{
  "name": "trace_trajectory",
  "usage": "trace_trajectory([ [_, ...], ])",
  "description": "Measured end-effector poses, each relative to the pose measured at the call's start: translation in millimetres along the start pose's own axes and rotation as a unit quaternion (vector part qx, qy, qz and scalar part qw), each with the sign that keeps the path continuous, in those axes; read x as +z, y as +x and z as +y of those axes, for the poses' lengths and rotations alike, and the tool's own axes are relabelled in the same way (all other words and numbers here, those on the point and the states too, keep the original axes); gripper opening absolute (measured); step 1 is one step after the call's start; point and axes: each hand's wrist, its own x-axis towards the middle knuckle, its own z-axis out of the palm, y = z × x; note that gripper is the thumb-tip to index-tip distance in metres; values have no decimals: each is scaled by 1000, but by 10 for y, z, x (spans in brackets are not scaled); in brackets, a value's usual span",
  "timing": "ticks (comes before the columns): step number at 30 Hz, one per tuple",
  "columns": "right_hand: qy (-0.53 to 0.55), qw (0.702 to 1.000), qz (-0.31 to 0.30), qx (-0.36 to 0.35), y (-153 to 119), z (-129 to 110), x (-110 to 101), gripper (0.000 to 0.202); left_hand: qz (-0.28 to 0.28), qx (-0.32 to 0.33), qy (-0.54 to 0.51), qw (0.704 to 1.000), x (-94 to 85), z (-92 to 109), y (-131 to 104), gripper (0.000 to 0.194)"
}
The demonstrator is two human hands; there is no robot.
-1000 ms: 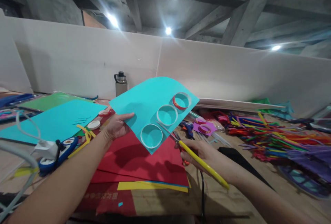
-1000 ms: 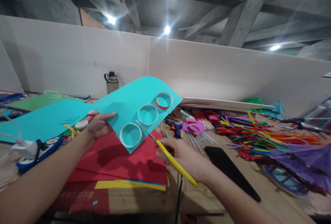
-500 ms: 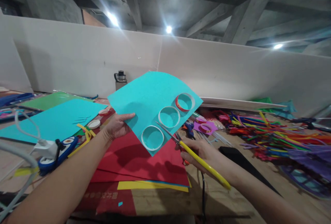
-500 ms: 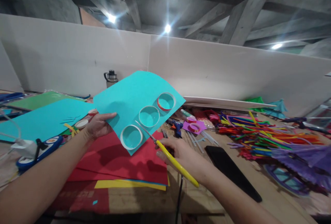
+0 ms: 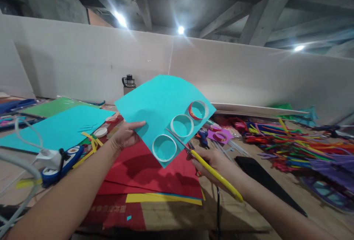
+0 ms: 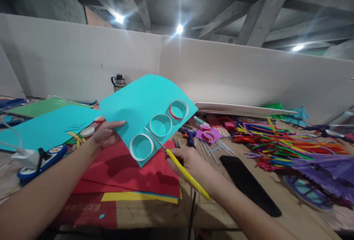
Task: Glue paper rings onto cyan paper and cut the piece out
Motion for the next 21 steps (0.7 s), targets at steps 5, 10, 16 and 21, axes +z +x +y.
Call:
trace_trajectory([
  [5, -16, 1000, -5, -7, 0, -21, -23, 25, 13, 2, -1, 1000, 19, -8, -2, 55],
  [10, -24, 1000, -2, 6, -5, -32, -26, 25, 14, 8, -2, 1000, 52, -6, -23, 56],
  [16, 5, 1000, 0, 4, -7, -45, -22, 24, -11, 8, 4, 1000, 49, -16, -21, 56],
  [21, -44, 999, -27, 9, -9, -61, -59, 21, 79, 21, -8, 997, 2, 9, 53, 50],
])
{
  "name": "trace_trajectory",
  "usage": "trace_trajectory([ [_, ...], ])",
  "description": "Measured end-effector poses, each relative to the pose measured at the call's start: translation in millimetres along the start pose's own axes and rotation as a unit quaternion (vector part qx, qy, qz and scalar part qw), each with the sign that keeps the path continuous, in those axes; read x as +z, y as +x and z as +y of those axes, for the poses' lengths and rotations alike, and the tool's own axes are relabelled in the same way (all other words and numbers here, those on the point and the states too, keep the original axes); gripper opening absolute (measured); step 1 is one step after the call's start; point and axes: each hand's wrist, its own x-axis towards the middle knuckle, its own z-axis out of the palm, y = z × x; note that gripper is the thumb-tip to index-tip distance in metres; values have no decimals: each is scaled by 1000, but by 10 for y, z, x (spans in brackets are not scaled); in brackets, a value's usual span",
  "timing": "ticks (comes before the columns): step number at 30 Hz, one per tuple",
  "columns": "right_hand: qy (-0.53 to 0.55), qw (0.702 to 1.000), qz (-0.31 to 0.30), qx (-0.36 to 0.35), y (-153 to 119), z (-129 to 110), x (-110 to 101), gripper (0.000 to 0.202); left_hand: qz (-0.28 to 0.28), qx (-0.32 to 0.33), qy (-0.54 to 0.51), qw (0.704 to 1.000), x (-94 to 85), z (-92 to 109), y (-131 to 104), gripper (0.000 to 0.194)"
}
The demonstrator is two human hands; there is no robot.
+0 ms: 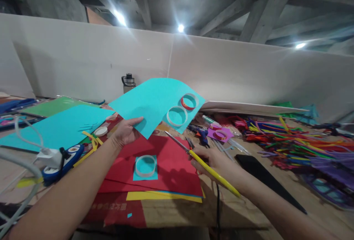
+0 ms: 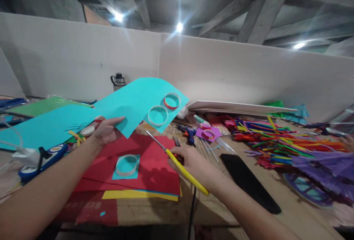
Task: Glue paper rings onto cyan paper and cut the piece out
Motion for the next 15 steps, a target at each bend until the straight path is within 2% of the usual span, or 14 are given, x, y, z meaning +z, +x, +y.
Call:
trace_trajectory([
  [4, -102, 993, 14, 64, 72, 5, 76, 24, -29, 12, -13, 999, -64, 30, 62, 47],
  [8, -239, 959, 48, 142, 224, 6, 234, 27, -51, 0, -20, 999, -107, 22, 85, 48],
  [12, -277, 952, 0, 134, 332, -6, 339, 27, -56, -15, -20, 998, -111, 10, 84, 50],
  [15, -318, 940, -21, 123, 326, -111, 357, 33, -46, -18, -24, 999, -93, 13, 83, 49],
])
